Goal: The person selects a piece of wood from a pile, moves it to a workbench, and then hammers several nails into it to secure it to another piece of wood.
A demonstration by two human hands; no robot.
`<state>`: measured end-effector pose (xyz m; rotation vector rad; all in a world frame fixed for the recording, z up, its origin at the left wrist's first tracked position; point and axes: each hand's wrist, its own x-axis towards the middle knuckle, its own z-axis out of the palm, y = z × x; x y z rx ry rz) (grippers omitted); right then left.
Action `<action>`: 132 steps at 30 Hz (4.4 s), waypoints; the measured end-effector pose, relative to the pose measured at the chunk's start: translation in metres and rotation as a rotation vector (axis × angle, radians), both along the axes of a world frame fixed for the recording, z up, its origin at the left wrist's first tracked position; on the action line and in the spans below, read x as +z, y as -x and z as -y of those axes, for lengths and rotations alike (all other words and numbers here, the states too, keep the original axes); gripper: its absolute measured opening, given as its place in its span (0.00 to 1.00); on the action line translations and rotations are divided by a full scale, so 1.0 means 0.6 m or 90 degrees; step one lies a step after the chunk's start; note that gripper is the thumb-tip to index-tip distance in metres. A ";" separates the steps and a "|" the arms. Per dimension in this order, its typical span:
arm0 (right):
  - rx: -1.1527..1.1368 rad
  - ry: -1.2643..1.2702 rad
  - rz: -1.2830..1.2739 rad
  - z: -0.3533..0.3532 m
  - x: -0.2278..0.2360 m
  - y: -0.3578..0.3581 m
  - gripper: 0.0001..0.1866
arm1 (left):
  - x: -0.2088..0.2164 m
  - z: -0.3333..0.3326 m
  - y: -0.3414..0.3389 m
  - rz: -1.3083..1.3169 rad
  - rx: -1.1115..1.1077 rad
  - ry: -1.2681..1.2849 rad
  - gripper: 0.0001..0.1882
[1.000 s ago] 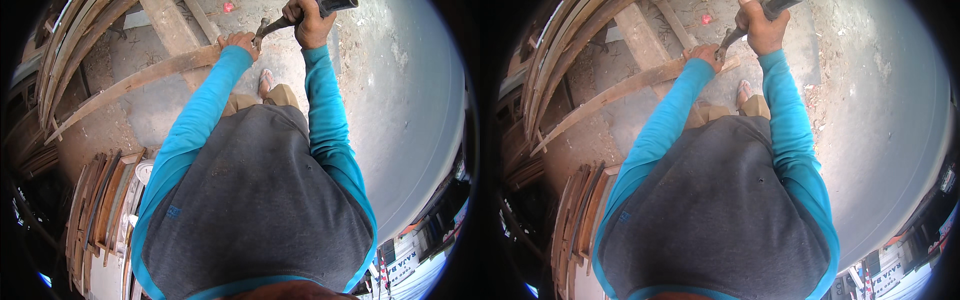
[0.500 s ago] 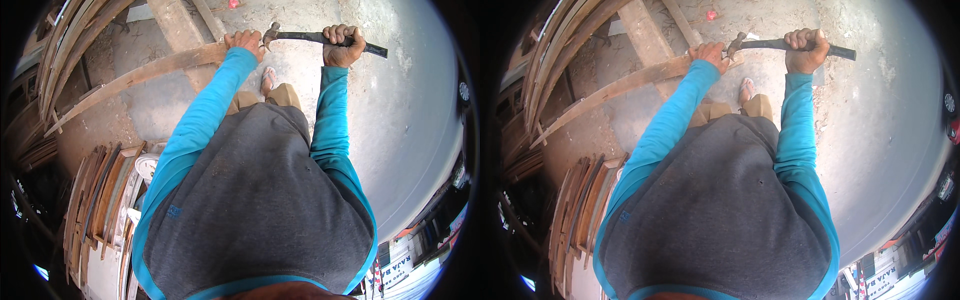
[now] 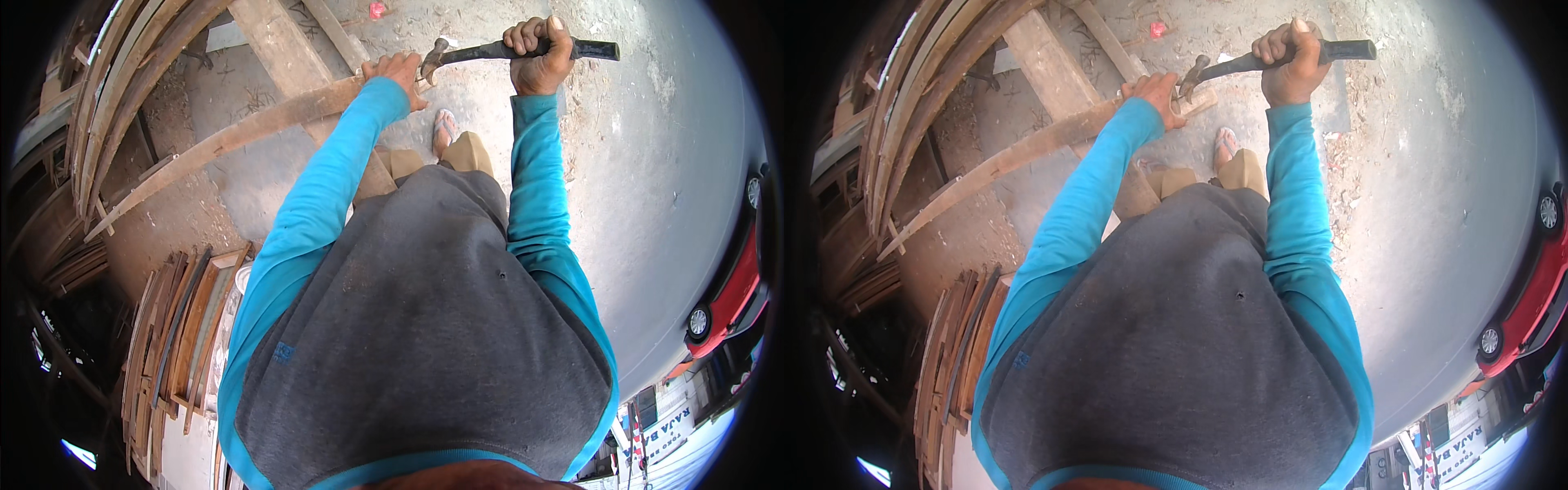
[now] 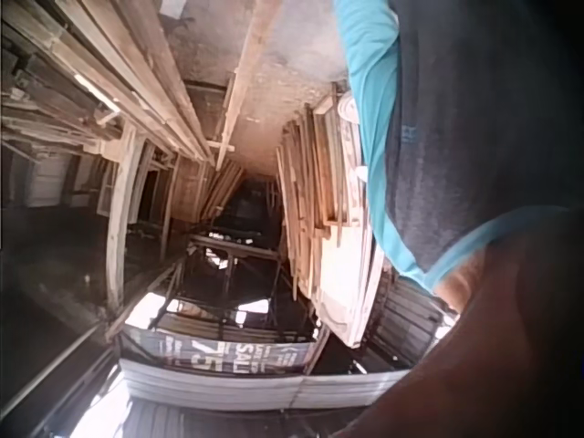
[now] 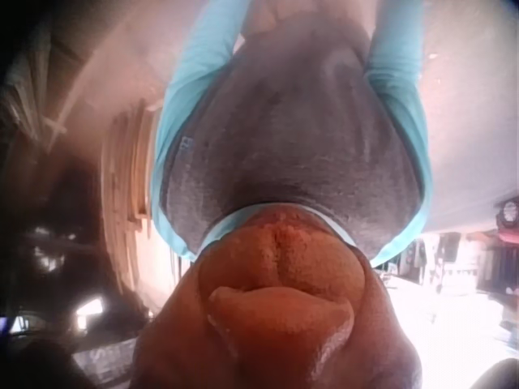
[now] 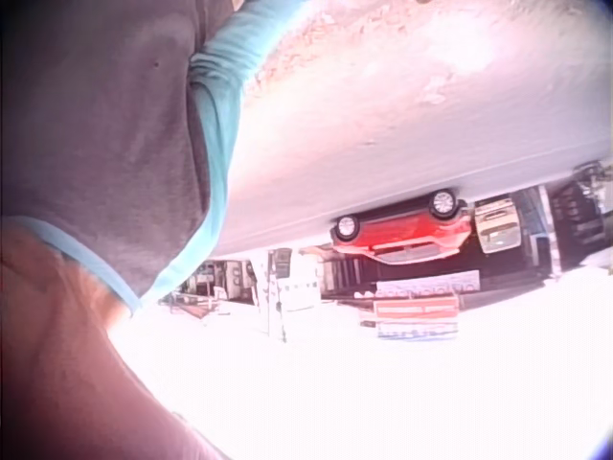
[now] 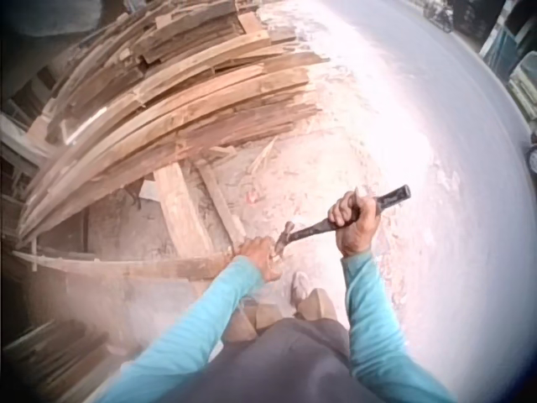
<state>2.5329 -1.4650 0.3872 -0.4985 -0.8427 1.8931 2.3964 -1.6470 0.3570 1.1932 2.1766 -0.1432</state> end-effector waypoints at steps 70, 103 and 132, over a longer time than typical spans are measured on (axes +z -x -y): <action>-0.451 0.154 0.062 0.098 0.003 -0.065 0.14 | -0.025 0.034 -0.009 -0.063 -0.126 -0.109 0.35; -0.646 0.337 -0.158 0.195 -0.086 -0.132 0.14 | -0.056 0.054 -0.012 -0.146 -0.158 -0.240 0.33; 0.245 0.223 0.552 0.414 0.155 -0.373 0.29 | 0.051 0.167 -0.153 0.363 -0.638 -0.358 0.23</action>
